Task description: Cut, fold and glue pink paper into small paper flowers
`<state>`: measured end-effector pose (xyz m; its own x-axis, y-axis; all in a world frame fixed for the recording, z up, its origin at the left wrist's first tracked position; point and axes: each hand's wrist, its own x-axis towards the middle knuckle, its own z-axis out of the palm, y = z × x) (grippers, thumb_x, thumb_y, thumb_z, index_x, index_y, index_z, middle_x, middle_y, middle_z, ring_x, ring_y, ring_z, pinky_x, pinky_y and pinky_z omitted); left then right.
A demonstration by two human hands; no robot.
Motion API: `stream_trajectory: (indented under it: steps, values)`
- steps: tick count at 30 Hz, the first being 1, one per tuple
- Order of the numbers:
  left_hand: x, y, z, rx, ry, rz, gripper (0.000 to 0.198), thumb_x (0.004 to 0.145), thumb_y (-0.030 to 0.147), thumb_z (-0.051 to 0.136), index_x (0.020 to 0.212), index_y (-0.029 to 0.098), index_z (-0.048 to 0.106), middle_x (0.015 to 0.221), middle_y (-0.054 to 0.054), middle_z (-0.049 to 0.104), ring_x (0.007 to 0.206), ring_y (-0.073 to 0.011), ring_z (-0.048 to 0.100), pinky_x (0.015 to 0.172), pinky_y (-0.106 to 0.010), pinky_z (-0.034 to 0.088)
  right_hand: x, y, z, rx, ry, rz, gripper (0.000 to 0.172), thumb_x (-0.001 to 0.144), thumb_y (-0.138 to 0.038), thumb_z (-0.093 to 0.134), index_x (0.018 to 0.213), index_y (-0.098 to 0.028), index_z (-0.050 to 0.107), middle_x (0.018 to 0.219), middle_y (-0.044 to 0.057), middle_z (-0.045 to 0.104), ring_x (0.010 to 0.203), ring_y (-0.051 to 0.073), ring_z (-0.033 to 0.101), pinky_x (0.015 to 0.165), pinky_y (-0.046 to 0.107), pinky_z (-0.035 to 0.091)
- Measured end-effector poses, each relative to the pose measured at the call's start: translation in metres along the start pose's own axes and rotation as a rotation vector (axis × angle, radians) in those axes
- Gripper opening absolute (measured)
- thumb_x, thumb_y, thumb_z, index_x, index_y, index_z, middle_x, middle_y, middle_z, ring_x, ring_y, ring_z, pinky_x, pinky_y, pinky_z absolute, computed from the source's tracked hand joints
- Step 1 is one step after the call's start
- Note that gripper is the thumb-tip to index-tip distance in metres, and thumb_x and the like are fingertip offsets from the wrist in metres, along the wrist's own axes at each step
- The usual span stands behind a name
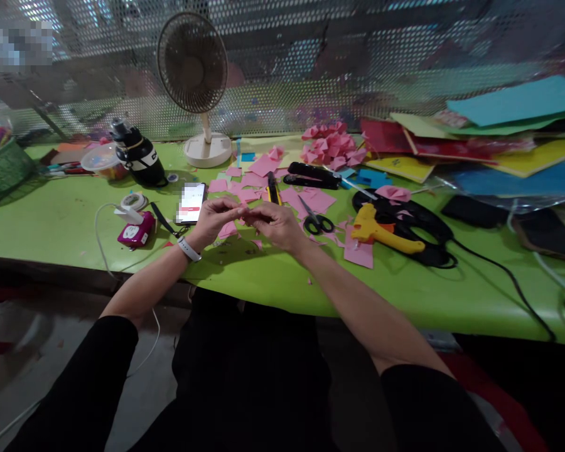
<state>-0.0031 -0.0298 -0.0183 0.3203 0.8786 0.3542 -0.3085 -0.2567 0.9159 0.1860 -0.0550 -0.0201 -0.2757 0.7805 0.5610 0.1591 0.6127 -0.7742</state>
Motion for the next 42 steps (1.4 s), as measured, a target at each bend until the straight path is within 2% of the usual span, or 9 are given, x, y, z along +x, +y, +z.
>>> stream_trajectory:
  steps: [8, 16, 23, 26, 28, 30, 33, 36, 42]
  values:
    - [0.0, -0.002, -0.002, -0.008, -0.041, -0.031, 0.026, 0.068, 0.04, 0.09, 0.076, 0.019, 0.077, 0.078, 0.0, 0.072, 0.067, -0.0085, 0.067, 0.07, -0.026, 0.057, 0.001, 0.0, -0.001, 0.026, -0.065, 0.037, 0.017, 0.09, -0.038, 0.07, 0.094, -0.024, 0.077, 0.089, 0.005, 0.074, 0.076, 0.018, 0.069, 0.069, 0.036, 0.062]
    - [0.0, 0.001, 0.0, -0.016, -0.033, -0.039, 0.027, 0.067, 0.039, 0.091, 0.076, 0.018, 0.076, 0.077, 0.0, 0.072, 0.068, -0.0086, 0.066, 0.07, -0.026, 0.056, -0.001, -0.001, -0.002, 0.02, -0.113, 0.07, 0.018, 0.092, -0.036, 0.066, 0.098, -0.022, 0.076, 0.091, 0.007, 0.074, 0.07, 0.017, 0.067, 0.058, 0.031, 0.059]
    - [0.006, 0.008, -0.007, -0.062, 0.115, -0.03, 0.036, 0.064, 0.041, 0.092, 0.065, 0.016, 0.066, 0.065, 0.003, 0.063, 0.064, -0.0067, 0.06, 0.067, -0.024, 0.049, 0.001, 0.009, -0.007, -0.102, -0.197, 0.063, 0.016, 0.091, -0.032, 0.066, 0.099, -0.021, 0.075, 0.09, 0.007, 0.075, 0.072, 0.019, 0.069, 0.064, 0.034, 0.06]
    - [0.012, 0.012, -0.016, -0.129, 0.177, -0.098, 0.039, 0.069, 0.041, 0.09, 0.063, 0.017, 0.06, 0.061, 0.006, 0.055, 0.055, -0.004, 0.048, 0.056, -0.021, 0.041, 0.001, 0.016, -0.011, -0.117, -0.153, 0.077, 0.027, 0.092, -0.029, 0.064, 0.117, -0.023, 0.071, 0.083, 0.004, 0.073, 0.065, 0.016, 0.065, 0.057, 0.03, 0.056]
    - [0.013, 0.012, -0.021, -0.19, 0.153, -0.189, 0.038, 0.072, 0.041, 0.088, 0.065, 0.018, 0.059, 0.062, 0.006, 0.054, 0.052, -0.0037, 0.046, 0.052, -0.021, 0.037, 0.0, 0.018, -0.013, -0.06, -0.079, 0.093, 0.041, 0.093, -0.027, 0.063, 0.134, -0.028, 0.063, 0.077, 0.0, 0.069, 0.06, 0.014, 0.062, 0.055, 0.028, 0.054]
    - [0.013, 0.011, -0.022, -0.224, 0.094, -0.263, 0.036, 0.075, 0.042, 0.086, 0.069, 0.018, 0.061, 0.062, 0.006, 0.054, 0.051, -0.0039, 0.046, 0.05, -0.021, 0.035, 0.0, 0.018, -0.012, 0.002, -0.018, 0.11, 0.046, 0.092, -0.026, 0.062, 0.138, -0.031, 0.059, 0.074, -0.003, 0.065, 0.058, 0.013, 0.059, 0.054, 0.027, 0.053]
    - [0.01, 0.008, -0.018, -0.238, 0.02, -0.305, 0.036, 0.075, 0.044, 0.086, 0.07, 0.017, 0.063, 0.062, 0.005, 0.056, 0.053, -0.0048, 0.049, 0.051, -0.021, 0.037, 0.0, 0.013, -0.008, 0.038, 0.011, 0.162, 0.028, 0.091, -0.027, 0.063, 0.117, -0.026, 0.072, 0.073, -0.001, 0.066, 0.059, 0.013, 0.06, 0.053, 0.027, 0.053]
    - [0.008, 0.006, -0.012, -0.236, -0.013, -0.295, 0.04, 0.072, 0.048, 0.087, 0.068, 0.017, 0.062, 0.062, 0.004, 0.056, 0.055, -0.0059, 0.051, 0.054, -0.022, 0.039, 0.001, 0.004, -0.004, 0.088, 0.012, 0.212, 0.017, 0.088, -0.023, 0.063, 0.097, -0.022, 0.077, 0.076, 0.002, 0.07, 0.063, 0.014, 0.063, 0.057, 0.028, 0.056]
    - [0.006, 0.004, -0.004, -0.152, -0.078, -0.235, 0.049, 0.071, 0.057, 0.084, 0.063, 0.016, 0.059, 0.059, 0.003, 0.055, 0.054, -0.0055, 0.047, 0.055, -0.022, 0.036, 0.0, -0.009, -0.001, 0.263, -0.028, 0.318, 0.015, 0.085, -0.023, 0.064, 0.092, -0.02, 0.077, 0.084, 0.005, 0.075, 0.068, 0.014, 0.065, 0.064, 0.029, 0.056]
